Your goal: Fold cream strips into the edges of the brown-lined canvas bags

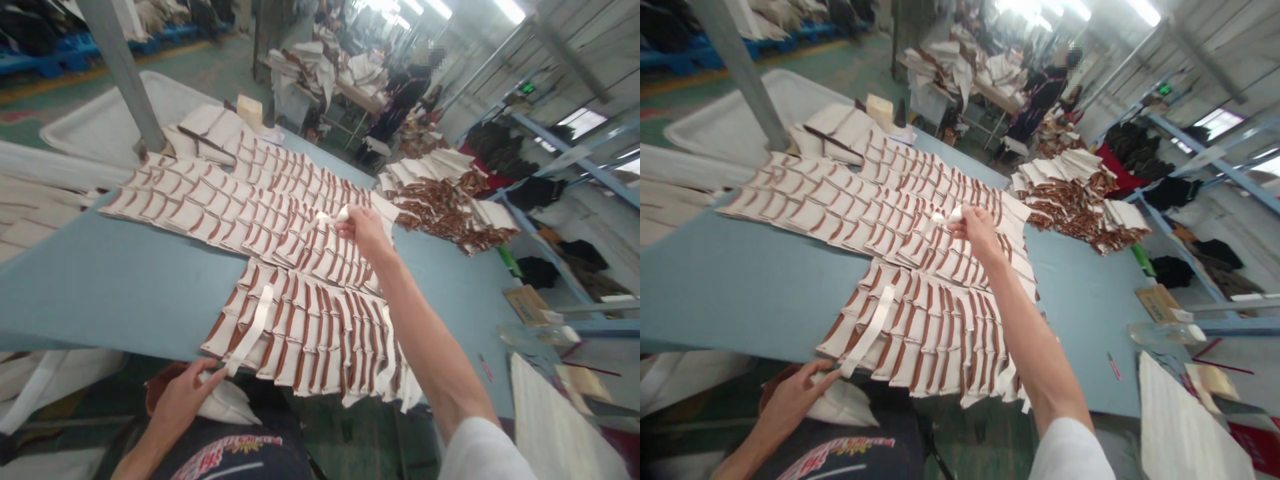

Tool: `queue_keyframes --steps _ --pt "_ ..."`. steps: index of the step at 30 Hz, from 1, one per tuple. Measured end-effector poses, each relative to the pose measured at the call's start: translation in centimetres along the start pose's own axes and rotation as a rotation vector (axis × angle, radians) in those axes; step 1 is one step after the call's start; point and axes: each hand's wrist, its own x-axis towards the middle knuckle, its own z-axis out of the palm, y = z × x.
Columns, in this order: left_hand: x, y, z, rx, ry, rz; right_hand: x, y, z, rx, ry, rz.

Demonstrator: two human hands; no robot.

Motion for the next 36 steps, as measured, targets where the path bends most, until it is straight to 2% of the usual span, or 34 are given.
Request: queue_keyframes --steps 4,7,9,12,15,20,23,28,31,33,36 --pt "-1.5 0.9 -1.1 -0.039 0.110 0.008 -5.6 -0.2 2.0 0.004 -0.226 0.037" --pt "-2.2 1.9 -1.8 -0.090 0.131 0.000 -9.3 -0.7 3.5 0.012 -0.345 0.061" --pt "-2.6 2.7 -2.3 -0.130 0.099 0.010 -11.6 -1.0 4.7 0.049 -0.436 0.079" --pt "-3.2 4.3 -3.0 -0.182 -0.009 0.054 -14.7 -1.5 6.5 0.157 -0.592 0.093" --pt "-4.3 5.7 -3.1 -0.219 -0.120 0.108 -17.5 -2.0 8.3 0.227 -0.669 0.082" --pt "-7.2 7.6 -2.3 -0.257 -0.325 0.235 -21.8 -2.8 10.9 0.340 -0.708 0.078" --pt "-8.1 9.0 -1.7 -0.293 -0.419 0.286 -24.3 -3.2 12.3 0.439 -0.673 0.109" --pt "-8.8 12.5 -2.3 -0.392 -0.436 0.318 -27.9 -2.7 13.8 0.490 -0.609 0.185" --pt "-10.8 13.5 -3.6 -0.430 -0.461 0.302 -29.3 -1.5 14.1 0.438 -0.574 0.165" --pt "-12.8 13.3 -4.7 -0.472 -0.431 0.221 -29.9 -0.7 14.0 0.385 -0.517 0.122" --pt "-16.2 12.5 -6.6 -0.536 -0.197 0.018 -30.5 0.3 13.8 0.301 -0.428 0.044"
